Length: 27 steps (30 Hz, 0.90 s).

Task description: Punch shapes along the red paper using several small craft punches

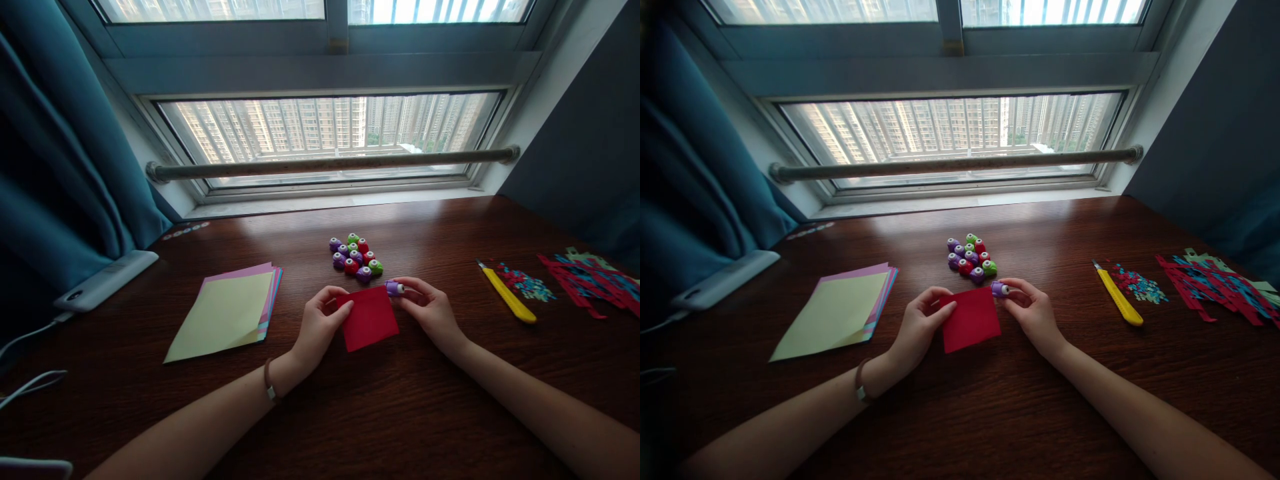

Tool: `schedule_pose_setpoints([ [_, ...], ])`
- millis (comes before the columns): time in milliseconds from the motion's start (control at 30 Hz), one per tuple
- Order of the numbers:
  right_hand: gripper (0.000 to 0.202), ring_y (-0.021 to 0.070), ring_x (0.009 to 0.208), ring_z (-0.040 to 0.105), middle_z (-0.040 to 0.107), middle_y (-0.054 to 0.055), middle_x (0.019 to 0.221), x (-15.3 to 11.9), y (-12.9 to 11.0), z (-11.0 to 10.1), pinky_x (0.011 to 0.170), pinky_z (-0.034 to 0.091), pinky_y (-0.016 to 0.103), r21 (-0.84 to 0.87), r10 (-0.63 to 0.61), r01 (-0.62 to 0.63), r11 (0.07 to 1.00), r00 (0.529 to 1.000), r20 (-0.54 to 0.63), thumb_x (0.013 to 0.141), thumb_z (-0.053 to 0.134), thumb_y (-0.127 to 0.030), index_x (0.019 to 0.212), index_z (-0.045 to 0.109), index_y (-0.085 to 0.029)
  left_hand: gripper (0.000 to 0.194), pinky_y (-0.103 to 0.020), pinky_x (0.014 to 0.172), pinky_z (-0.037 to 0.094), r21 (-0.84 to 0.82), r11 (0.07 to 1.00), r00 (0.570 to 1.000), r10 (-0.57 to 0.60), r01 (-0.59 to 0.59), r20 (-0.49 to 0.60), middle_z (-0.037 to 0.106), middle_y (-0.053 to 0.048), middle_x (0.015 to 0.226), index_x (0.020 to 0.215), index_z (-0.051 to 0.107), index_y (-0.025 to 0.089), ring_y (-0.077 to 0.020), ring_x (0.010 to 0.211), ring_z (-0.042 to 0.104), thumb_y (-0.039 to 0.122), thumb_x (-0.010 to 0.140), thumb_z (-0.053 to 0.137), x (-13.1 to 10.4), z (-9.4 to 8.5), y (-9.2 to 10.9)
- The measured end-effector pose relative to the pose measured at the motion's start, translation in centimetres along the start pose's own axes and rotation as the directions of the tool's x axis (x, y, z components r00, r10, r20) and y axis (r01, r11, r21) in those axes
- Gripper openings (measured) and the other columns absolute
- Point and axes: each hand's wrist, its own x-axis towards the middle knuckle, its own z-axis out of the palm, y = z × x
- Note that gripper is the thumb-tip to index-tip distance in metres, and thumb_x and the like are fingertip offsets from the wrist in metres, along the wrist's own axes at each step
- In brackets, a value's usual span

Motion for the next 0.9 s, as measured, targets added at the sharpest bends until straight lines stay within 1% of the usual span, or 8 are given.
schedule_pose_setpoints([
  [133,0.035,0.0224,0.093,0.060,0.064,0.006,0.100,0.04,0.10,-0.08,0.088,0.048,0.037,-0.019,-0.001,0.001,1.000,1.000,0.001,0.068,0.071,-0.026,0.100,0.060,-0.018,0.025,-0.018,0.056,0.042,-0.002,1.000,1.000,-0.003,0.003,-0.006,0.058,0.001,0.074,0.084,0.054,0.015,-0.0122,0.067,0.055,0.028,0.069,0.069,0.05,-0.02,-0.04],
  [633,0.033,0.0175,0.087,0.061,0.065,0.004,0.095,0.04,-0.08,-0.06,0.083,0.050,0.030,-0.070,-0.045,0.046,0.996,0.999,0.018,0.071,0.068,-0.022,0.103,0.061,-0.018,0.025,-0.017,0.057,0.042,0.008,1.000,1.000,-0.004,0.004,-0.015,0.057,0.001,0.075,0.084,0.054,0.014,-0.0113,0.068,0.054,0.027,0.069,0.069,0.17,-0.12,-0.28],
  [767,0.032,0.0174,0.086,0.061,0.064,0.004,0.094,-0.01,-0.17,0.03,0.082,0.050,0.030,-0.099,-0.065,0.066,0.993,0.998,0.016,0.071,0.067,-0.023,0.102,0.061,-0.018,0.025,-0.017,0.056,0.043,0.015,1.000,1.000,-0.005,0.005,-0.010,0.057,0.001,0.074,0.084,0.053,0.015,-0.0114,0.067,0.054,0.027,0.069,0.069,0.18,-0.08,-0.23],
  [900,0.031,0.0165,0.087,0.060,0.064,0.004,0.097,-0.07,-0.20,0.03,0.082,0.050,0.028,-0.107,-0.068,0.072,0.992,0.997,0.043,0.072,0.067,-0.024,0.102,0.061,-0.019,0.025,-0.018,0.057,0.043,0.032,0.999,1.000,0.000,0.001,-0.010,0.057,0.001,0.076,0.085,0.053,0.015,-0.0117,0.068,0.054,0.029,0.070,0.068,0.20,-0.10,-0.26],
])
